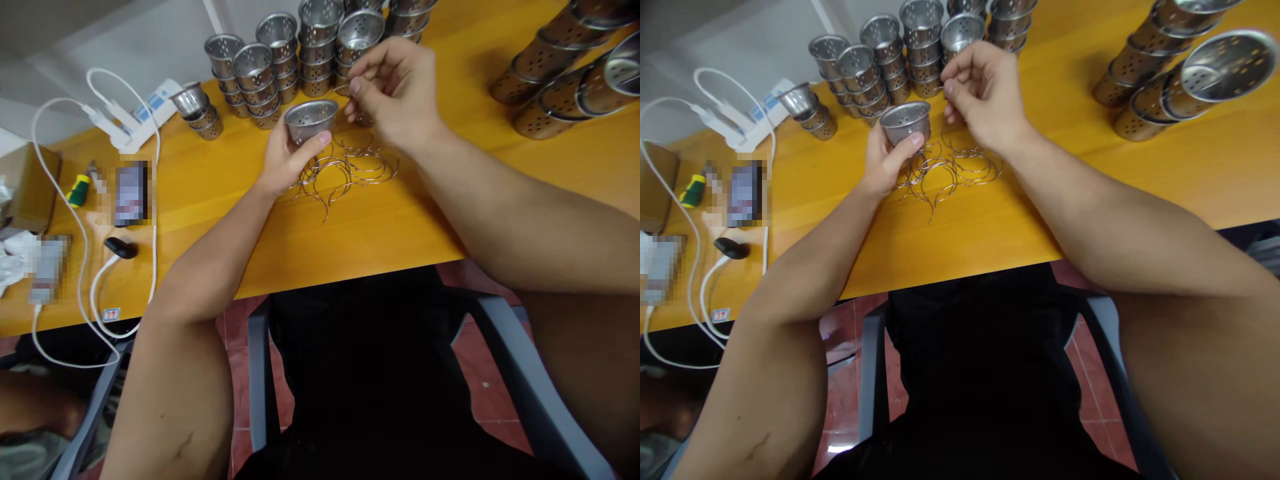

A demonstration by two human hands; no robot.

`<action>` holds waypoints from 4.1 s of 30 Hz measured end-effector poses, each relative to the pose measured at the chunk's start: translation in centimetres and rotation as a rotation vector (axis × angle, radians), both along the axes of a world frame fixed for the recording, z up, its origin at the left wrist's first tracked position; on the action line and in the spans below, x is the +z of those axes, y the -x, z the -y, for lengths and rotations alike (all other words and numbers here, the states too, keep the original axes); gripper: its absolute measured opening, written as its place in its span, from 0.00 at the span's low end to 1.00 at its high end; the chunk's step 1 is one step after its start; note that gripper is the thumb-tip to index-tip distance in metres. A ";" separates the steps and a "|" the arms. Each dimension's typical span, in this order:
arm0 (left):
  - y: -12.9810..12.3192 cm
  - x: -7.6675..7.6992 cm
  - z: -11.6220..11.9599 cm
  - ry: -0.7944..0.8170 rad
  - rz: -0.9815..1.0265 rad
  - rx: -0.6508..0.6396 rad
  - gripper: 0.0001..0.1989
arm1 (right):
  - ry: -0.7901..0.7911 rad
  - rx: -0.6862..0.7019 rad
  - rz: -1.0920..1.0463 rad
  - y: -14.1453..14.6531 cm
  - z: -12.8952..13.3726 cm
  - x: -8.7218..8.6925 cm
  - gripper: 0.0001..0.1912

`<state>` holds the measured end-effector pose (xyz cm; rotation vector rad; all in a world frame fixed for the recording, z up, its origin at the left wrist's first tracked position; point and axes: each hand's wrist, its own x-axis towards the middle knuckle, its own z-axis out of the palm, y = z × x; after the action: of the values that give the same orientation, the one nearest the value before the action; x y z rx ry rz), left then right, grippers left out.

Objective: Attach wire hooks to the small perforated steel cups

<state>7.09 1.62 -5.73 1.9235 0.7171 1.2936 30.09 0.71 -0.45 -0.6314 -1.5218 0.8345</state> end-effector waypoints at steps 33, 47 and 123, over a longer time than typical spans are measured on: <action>-0.5 1.1 1.3 -0.358 -0.178 0.095 0.37 | 0.086 -0.078 0.346 -0.2 0.4 0.0 0.13; -0.1 0.1 0.3 -0.326 -0.173 0.212 0.41 | 0.066 -0.153 0.330 0.2 2.3 2.4 0.08; -0.1 0.7 0.9 -0.104 -0.042 -0.036 0.33 | 0.178 0.350 0.256 0.5 4.2 2.9 0.29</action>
<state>7.17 0.72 -5.01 2.0434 0.6438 1.2943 29.63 -3.54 2.43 -0.6282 -1.8360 1.2006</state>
